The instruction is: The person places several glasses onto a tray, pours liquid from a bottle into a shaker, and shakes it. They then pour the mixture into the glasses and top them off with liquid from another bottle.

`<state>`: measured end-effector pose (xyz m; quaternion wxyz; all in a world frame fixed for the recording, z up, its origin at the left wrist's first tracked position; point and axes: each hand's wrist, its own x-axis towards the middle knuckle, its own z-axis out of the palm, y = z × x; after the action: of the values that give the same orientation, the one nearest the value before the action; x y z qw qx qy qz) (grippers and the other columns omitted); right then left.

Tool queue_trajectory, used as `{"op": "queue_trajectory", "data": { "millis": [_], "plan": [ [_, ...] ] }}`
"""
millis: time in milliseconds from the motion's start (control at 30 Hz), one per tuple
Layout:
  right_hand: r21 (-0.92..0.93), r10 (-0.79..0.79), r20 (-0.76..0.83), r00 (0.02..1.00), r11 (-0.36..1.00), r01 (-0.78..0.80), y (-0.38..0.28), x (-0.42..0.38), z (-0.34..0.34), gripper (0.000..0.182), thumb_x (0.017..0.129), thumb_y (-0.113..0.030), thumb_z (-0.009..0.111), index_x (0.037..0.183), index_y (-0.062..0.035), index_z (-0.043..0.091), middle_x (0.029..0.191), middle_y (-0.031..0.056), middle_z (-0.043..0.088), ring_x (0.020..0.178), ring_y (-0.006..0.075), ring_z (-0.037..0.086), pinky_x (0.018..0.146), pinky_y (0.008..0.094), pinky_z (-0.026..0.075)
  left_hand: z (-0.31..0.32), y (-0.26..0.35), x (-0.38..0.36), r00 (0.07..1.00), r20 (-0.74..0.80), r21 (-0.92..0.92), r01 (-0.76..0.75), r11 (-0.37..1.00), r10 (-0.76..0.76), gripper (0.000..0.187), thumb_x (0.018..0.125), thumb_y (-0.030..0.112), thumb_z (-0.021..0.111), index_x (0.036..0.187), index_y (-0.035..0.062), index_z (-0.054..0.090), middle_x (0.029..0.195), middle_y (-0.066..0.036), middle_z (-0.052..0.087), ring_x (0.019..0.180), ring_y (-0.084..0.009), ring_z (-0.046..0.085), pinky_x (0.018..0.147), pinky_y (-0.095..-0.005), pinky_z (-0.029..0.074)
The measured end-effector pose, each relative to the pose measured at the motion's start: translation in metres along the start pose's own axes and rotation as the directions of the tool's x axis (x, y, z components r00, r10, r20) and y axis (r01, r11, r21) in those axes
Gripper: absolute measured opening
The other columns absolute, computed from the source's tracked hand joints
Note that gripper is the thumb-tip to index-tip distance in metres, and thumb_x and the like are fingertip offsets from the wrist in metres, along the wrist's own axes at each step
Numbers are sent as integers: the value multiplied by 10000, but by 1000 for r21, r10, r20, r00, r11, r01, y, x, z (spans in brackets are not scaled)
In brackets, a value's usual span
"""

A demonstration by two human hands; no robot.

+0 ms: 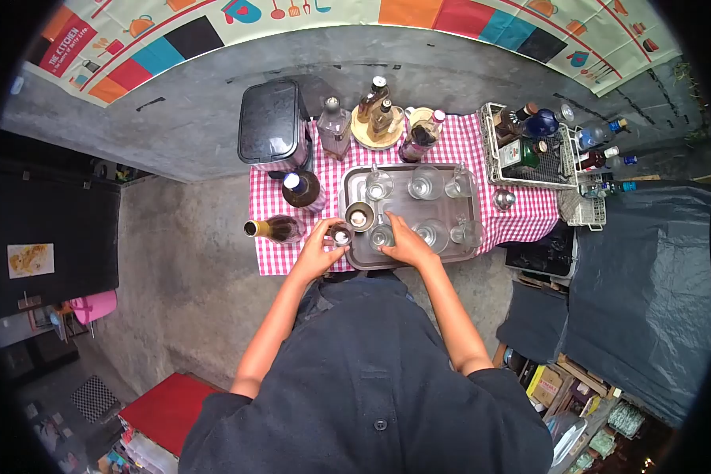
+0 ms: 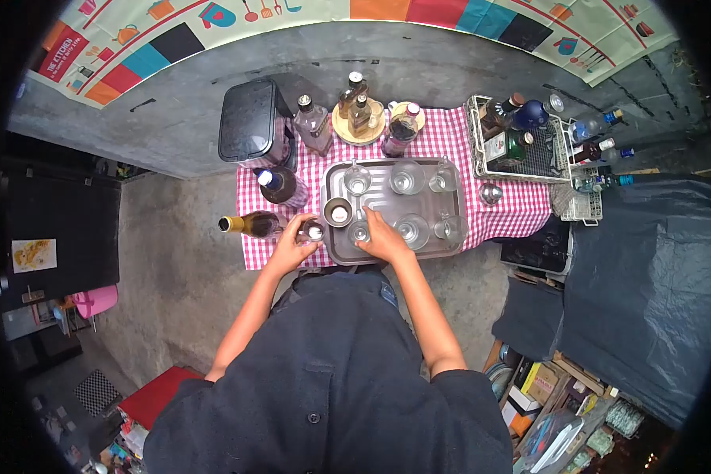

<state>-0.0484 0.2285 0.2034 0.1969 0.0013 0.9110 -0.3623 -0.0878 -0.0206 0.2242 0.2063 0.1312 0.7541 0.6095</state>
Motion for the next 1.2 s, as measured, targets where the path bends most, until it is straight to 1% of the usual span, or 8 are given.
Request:
{"op": "queue_trajectory", "data": {
  "millis": [100, 533, 900, 933, 1067, 1100, 1167, 1200],
  "plan": [
    [-14, -22, 8, 1000, 1000, 22, 12, 0, 6, 893, 753, -240, 762, 1452, -11, 256, 1360, 253, 437, 1232, 399, 493, 987, 441, 453, 9, -12, 11, 1000, 20, 213, -6, 977, 2, 534, 742, 56, 745, 1228, 43, 524, 1168, -99, 570, 1113, -214, 572, 940, -336, 465],
    [-20, -105, 141, 984, 994, 109, 21, 3, 1, 854, 797, -287, 725, 1448, 5, 256, 1370, 243, 429, 1214, 412, 504, 972, 453, 461, 32, -33, 29, 979, -37, 393, 200, 897, -201, 631, 726, 272, 801, 1258, 48, 549, 1192, -156, 617, 1009, -289, 627, 858, -376, 496],
    [-5, -180, 211, 961, 983, 185, 32, 8, -1, 826, 811, -302, 710, 1428, 38, 278, 1355, 263, 432, 1220, 399, 502, 992, 430, 447, 42, -33, 39, 970, -149, 530, 243, 813, -193, 639, 723, 334, 792, 1229, 6, 581, 1112, -203, 617, 968, -308, 620, 852, -390, 496],
    [3, -192, 213, 958, 981, 196, 33, 9, 0, 829, 810, -303, 711, 1429, 38, 277, 1357, 266, 431, 1224, 400, 499, 995, 430, 445, 42, -34, 42, 934, -134, 520, 351, 779, -331, 649, 737, 388, 760, 1272, 73, 573, 1223, -180, 576, 1157, -332, 565, 963, -472, 429],
    [15, -226, 220, 949, 973, 229, 35, 11, -2, 836, 808, -302, 715, 1431, 38, 274, 1367, 279, 425, 1240, 403, 487, 1013, 424, 432, 43, -34, 45, 930, -123, 561, 353, 749, -346, 675, 744, 391, 751, 1321, 107, 547, 1291, -160, 547, 1233, -336, 515, 968, -647, 351],
    [12, -236, 230, 944, 971, 240, 36, 11, -3, 836, 808, -302, 715, 1431, 38, 274, 1367, 279, 425, 1240, 403, 487, 1013, 424, 432, 45, -29, 46, 928, -137, 554, 362, 750, -347, 675, 744, 391, 751, 1321, 107, 547, 1291, -160, 547, 1233, -336, 515, 968, -647, 351],
    [23, -236, 226, 945, 971, 237, 36, 11, -3, 829, 811, -299, 710, 1431, 37, 275, 1372, 288, 419, 1260, 405, 471, 1030, 417, 420, 49, -20, 45, 946, -164, 597, 322, 735, -280, 661, 721, 360, 766, 1251, 11, 578, 1156, -233, 600, 1094, -364, 581, 943, -426, 457],
    [21, -245, 236, 940, 969, 248, 36, 11, -3, 829, 811, -299, 710, 1431, 37, 275, 1372, 288, 419, 1260, 405, 471, 1030, 417, 420, 51, -16, 44, 942, -178, 592, 333, 734, -283, 661, 721, 360, 766, 1251, 11, 578, 1156, -233, 600, 1094, -364, 581, 943, -426, 457]
  ]
}}
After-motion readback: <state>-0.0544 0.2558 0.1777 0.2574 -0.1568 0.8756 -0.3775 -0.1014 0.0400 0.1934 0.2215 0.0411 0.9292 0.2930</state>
